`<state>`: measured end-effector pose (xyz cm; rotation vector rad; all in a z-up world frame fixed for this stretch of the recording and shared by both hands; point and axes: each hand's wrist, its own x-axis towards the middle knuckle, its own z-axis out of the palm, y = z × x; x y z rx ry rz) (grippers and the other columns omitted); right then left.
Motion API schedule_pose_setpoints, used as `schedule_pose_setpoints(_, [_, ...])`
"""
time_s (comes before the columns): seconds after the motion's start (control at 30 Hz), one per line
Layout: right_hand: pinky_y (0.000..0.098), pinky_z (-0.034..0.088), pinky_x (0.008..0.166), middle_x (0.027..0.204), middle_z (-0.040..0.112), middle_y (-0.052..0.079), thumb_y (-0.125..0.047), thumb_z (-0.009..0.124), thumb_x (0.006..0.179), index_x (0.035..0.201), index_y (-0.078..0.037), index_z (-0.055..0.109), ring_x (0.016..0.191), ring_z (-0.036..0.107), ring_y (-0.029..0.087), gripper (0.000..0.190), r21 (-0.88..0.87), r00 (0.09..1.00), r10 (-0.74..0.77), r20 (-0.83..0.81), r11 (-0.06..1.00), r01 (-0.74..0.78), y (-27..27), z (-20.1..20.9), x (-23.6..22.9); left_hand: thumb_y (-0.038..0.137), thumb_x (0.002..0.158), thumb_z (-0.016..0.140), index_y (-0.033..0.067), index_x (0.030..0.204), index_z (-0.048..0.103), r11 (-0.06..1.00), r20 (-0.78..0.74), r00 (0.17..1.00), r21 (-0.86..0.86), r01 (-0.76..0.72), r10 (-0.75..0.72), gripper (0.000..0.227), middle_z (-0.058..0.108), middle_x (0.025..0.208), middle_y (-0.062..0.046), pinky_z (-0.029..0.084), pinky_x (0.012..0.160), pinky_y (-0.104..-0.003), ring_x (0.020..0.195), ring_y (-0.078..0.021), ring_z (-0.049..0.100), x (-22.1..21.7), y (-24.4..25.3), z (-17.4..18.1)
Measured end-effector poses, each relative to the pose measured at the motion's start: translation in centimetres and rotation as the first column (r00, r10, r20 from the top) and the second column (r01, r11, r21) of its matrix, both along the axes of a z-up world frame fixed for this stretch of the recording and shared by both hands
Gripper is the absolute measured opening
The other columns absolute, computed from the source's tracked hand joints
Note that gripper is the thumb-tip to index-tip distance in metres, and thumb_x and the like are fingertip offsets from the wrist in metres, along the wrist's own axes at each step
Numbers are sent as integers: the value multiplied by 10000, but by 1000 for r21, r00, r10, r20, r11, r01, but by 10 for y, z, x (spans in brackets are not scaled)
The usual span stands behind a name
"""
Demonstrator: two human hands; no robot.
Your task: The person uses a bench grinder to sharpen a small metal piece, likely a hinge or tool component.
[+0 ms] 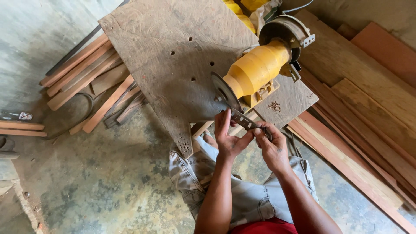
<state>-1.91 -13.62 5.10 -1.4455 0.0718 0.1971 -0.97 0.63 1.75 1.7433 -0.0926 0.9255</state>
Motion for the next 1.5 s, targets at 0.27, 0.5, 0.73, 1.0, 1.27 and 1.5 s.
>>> schedule_pose_setpoints(0.27, [207,364,580,752,536,-51,-109,626,1009,1169,-30,664,667,439,45,183,-36,1000,-9,8,999,10,-11,-4,-11,202,726,911,-5,1484,518,998,2,998,24,55,-55,879,581,1138,-75,486,762,-304,905,-174,546,-7,-3,2])
schedule_pose_setpoints(0.5, [204,359,564,738,531,-48,-115,617,1010,1181,-30,666,656,439,46,197,-29,1000,-18,-8,999,18,-13,-5,-16,211,725,901,-6,1495,515,995,3,995,23,102,-102,889,582,1153,-78,494,786,-303,941,-178,564,-10,-2,2])
schedule_pose_setpoints(0.73, [206,367,570,752,542,-44,-118,628,1005,1186,-27,663,662,449,48,206,-9,1000,-20,-3,1000,20,-10,-6,-22,185,721,886,-6,1491,513,988,-36,988,28,153,-152,877,582,1216,-106,513,793,-303,991,-191,596,-12,5,5])
schedule_pose_setpoints(1.0, [212,358,558,740,535,-36,-125,638,998,1180,-28,642,655,451,55,206,20,999,-26,-34,999,27,-10,-21,-30,162,731,854,-6,1482,529,969,-79,967,36,245,-241,835,583,1251,-134,590,901,-351,1088,-254,634,-17,16,14])
schedule_pose_setpoints(1.27, [209,347,565,729,521,-41,-117,650,992,1153,-27,664,664,442,52,185,-18,999,6,-47,1000,-7,-13,-13,-33,166,721,856,-17,1480,516,975,-1,978,81,207,-207,851,604,1266,-148,584,838,-334,1029,-235,636,-21,12,9])
schedule_pose_setpoints(1.5, [212,340,551,730,528,-40,-132,640,993,1170,-30,663,661,444,52,205,-14,998,5,-64,1000,-6,-8,-12,-26,169,723,849,-31,1483,502,982,-35,987,95,162,-159,858,599,1304,-165,572,826,-337,1081,-270,630,-19,11,16])
